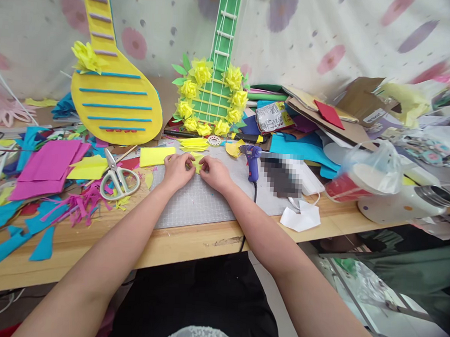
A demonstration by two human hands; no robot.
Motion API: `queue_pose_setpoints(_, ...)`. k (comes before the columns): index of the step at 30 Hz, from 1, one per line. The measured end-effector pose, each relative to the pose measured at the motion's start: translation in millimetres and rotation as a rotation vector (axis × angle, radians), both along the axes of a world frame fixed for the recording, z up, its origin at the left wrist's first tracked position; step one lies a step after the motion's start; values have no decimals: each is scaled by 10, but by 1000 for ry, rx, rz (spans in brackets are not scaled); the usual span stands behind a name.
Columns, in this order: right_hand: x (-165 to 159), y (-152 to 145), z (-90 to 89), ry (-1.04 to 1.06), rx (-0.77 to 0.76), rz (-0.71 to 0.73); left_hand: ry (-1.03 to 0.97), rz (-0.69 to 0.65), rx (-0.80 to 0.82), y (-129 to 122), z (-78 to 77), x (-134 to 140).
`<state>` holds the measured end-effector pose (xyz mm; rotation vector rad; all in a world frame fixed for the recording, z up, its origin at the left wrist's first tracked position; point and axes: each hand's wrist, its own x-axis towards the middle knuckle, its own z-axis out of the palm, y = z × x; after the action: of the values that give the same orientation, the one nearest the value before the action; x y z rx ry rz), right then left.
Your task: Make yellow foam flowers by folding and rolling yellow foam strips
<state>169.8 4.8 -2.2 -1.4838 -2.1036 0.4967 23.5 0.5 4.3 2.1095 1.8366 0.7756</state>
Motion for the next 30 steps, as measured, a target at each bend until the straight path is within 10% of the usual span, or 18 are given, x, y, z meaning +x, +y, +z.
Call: queue_pose_setpoints(30, -14, -6, -17, -74, 40, 25, 111, -49, 40, -2, -17, -3)
